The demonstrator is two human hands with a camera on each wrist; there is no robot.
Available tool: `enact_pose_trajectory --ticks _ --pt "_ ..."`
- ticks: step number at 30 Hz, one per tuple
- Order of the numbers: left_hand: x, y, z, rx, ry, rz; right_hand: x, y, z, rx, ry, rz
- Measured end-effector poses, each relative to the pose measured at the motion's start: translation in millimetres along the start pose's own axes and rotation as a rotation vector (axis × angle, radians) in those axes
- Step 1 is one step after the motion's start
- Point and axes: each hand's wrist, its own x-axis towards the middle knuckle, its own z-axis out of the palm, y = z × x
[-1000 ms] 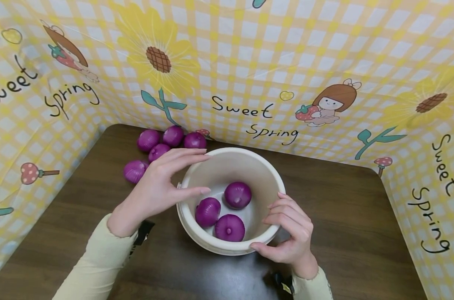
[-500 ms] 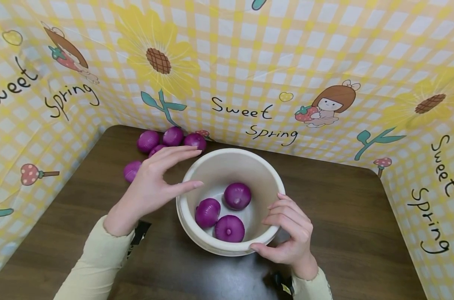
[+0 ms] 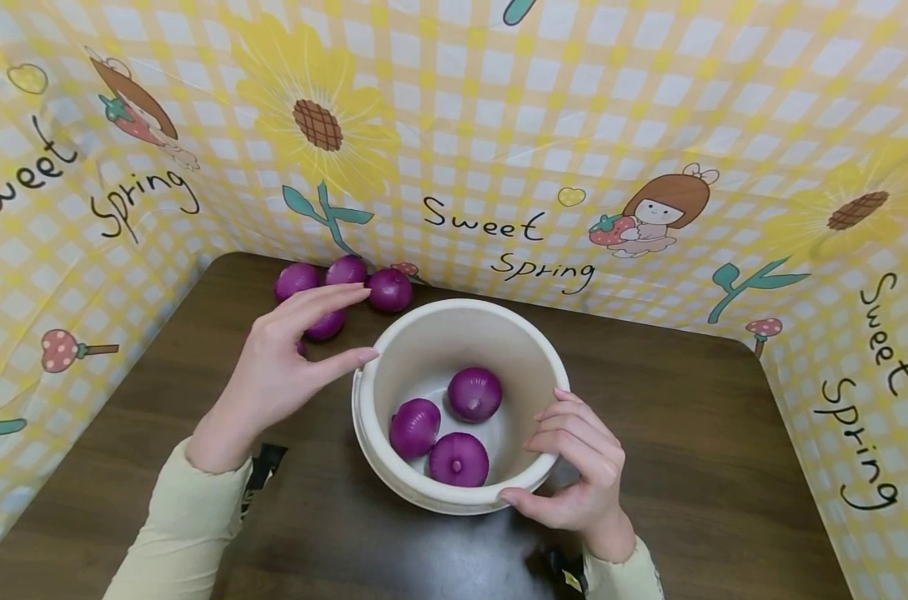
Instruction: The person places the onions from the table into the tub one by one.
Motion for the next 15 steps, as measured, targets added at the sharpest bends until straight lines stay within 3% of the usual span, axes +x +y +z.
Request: enact_pose_trajectory --ticks 10,15 --pt "-2.6 -10.4 -9.7 0.052 0.054 -0.04 -0.7 0.4 0.1 0.001 -0.001 -0.002" --pt "-5.2 -18.4 -14.4 0.062 0.095 -0.104 -1.6 0.8 -0.1 0.001 -0.002 0.0"
